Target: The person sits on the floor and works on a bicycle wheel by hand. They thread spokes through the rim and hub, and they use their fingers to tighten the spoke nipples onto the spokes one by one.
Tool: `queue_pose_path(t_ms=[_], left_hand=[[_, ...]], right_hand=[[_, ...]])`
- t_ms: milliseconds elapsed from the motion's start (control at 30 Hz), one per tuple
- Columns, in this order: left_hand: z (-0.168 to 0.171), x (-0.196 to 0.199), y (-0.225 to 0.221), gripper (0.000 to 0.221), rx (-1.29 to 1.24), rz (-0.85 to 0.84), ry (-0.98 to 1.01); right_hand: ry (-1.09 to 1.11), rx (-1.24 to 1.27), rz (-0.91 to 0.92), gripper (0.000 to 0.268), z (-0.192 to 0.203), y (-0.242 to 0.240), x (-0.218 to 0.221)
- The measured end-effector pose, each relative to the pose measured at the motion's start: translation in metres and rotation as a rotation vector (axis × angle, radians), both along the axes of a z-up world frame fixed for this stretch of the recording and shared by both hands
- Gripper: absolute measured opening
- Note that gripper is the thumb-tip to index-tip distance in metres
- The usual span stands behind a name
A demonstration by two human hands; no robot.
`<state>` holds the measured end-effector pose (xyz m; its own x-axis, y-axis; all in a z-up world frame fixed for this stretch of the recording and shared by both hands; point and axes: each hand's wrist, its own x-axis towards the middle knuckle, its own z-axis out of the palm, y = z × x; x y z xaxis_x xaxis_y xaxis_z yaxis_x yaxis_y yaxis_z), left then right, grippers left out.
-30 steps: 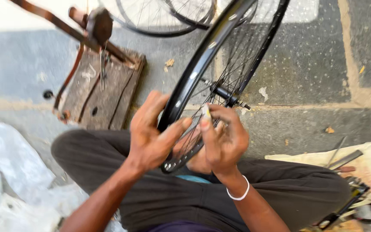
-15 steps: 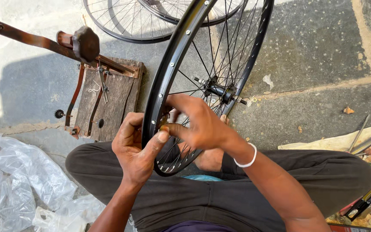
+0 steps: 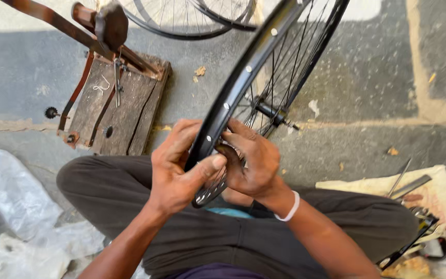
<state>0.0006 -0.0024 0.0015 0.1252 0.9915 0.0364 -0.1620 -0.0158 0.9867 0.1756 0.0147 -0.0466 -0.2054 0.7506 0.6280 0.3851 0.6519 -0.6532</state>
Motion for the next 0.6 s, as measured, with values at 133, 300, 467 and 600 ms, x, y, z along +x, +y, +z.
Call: queue_pose_path(t_ms=[133,300,467,600], left_hand=[[-0.003,0.015,-0.003,0.041,0.181,0.104,0.013],[-0.006,0.021,-0.004,0.044,0.124,0.22,0.07],[-0.005,0.018,-0.002,0.048,0.205,0.244,0.142],[-0.006,0.013,-0.003,0.051,0.224,0.237,0.152]], right_hand=[[-0.415,-0.297,0.48,0.061,0.071,0.046,0.045],[-0.573,-0.41,0.425,0.048,0.098,0.063,0.039],[-0.234,0.231,-0.214,0.028,0.031,0.017,-0.017],[-0.026,0.219,-0.214,0.038,-0.007,0.012,-0.023]])
